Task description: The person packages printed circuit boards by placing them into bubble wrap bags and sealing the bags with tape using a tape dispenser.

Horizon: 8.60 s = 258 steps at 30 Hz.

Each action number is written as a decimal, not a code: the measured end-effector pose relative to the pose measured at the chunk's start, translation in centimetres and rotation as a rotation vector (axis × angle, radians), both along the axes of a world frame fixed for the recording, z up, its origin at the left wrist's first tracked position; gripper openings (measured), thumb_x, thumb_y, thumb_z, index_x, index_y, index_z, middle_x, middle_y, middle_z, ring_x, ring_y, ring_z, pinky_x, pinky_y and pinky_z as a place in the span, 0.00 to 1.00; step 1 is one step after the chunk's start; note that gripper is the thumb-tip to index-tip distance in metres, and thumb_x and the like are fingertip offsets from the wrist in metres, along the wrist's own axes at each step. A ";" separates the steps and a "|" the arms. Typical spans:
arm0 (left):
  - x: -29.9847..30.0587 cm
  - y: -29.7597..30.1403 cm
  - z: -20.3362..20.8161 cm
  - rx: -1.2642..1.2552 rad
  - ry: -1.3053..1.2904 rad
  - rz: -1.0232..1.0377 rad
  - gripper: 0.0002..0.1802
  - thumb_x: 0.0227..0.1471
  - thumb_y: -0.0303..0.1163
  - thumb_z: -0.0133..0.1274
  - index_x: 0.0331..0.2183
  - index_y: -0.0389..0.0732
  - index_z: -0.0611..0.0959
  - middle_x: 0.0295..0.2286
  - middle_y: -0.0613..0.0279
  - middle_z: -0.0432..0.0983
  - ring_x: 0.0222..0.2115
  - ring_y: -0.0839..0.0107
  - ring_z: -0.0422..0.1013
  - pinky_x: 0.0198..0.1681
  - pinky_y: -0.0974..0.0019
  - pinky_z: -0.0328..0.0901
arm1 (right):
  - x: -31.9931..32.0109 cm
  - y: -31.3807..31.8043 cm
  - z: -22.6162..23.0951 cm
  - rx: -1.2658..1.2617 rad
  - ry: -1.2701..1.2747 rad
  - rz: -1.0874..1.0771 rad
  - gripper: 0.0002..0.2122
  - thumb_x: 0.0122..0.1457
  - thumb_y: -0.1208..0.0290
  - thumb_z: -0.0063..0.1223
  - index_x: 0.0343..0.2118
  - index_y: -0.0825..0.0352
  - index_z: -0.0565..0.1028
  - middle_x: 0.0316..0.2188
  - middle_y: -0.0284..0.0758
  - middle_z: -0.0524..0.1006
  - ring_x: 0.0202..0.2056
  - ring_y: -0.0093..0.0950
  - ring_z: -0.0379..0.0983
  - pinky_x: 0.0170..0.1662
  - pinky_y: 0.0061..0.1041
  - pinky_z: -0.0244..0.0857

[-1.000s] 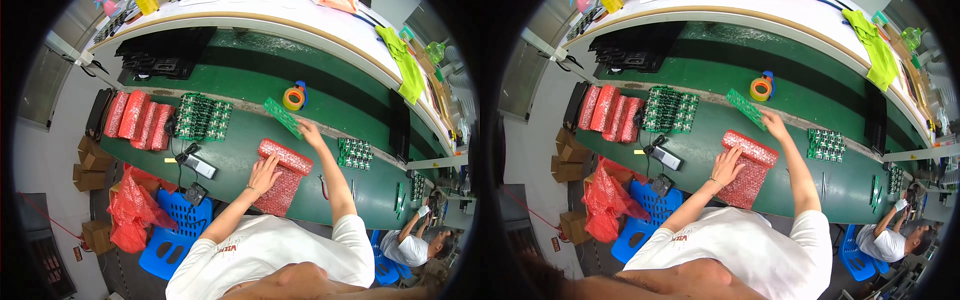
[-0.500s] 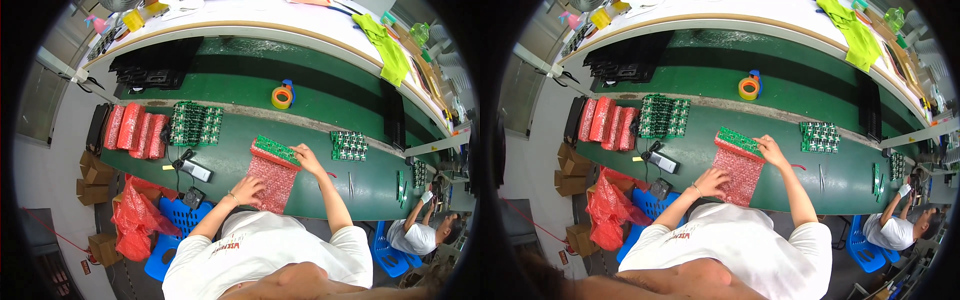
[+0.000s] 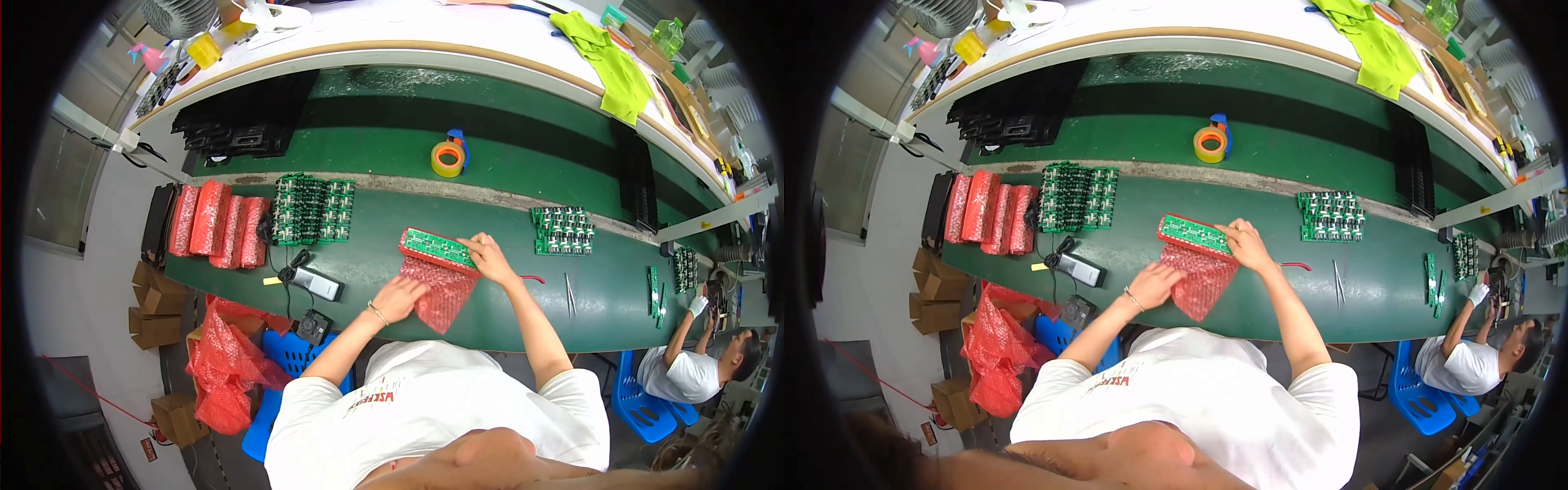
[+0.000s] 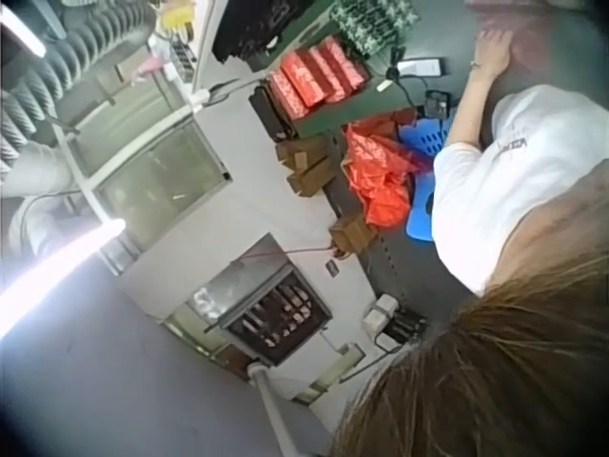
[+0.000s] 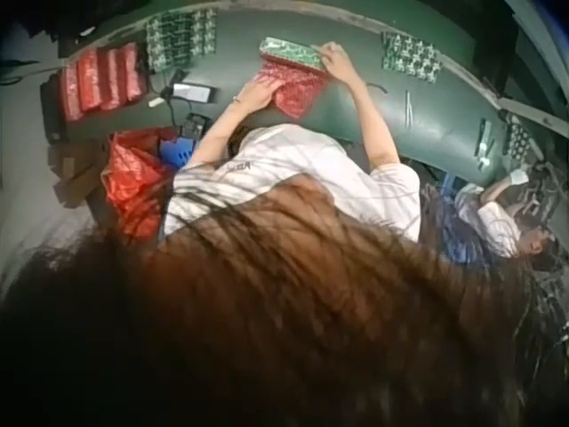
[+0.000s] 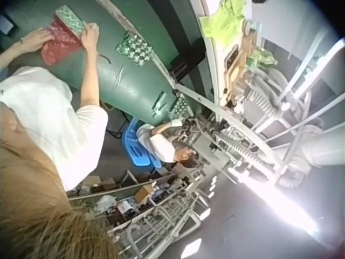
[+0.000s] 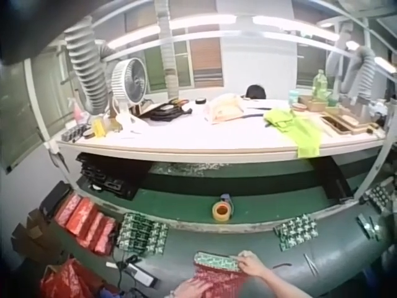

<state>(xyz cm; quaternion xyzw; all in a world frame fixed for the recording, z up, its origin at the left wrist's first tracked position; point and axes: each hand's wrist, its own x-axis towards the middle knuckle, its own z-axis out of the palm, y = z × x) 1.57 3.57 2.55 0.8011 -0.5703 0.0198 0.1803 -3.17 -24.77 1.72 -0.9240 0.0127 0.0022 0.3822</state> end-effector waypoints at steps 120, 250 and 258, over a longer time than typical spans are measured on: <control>11.9 -3.1 -1.6 -0.199 0.538 0.291 0.16 0.38 0.40 0.65 0.28 0.44 0.79 0.44 0.62 0.71 0.42 0.62 0.67 0.50 0.64 0.61 | -5.2 9.8 -2.6 -0.069 -0.177 -0.403 0.08 0.52 0.72 0.57 0.21 0.66 0.69 0.19 0.34 0.68 0.19 0.34 0.63 0.25 0.30 0.60; 6.0 -4.0 -7.1 -0.248 0.979 0.756 0.36 0.50 0.52 0.53 0.55 0.41 0.68 0.51 0.51 0.66 0.50 0.56 0.66 0.54 0.59 0.59 | 17.2 -9.6 -5.8 0.104 -0.030 -0.444 0.29 0.58 0.59 0.53 0.57 0.72 0.62 0.53 0.45 0.68 0.54 0.39 0.63 0.57 0.32 0.56; 4.8 -4.1 -8.9 -0.331 0.995 0.818 0.33 0.50 0.48 0.56 0.52 0.38 0.68 0.47 0.49 0.69 0.43 0.56 0.70 0.48 0.62 0.64 | -11.2 4.4 -2.7 0.936 0.347 -0.757 0.35 0.60 0.48 0.47 0.62 0.68 0.53 0.61 0.42 0.55 0.56 0.34 0.59 0.54 0.33 0.58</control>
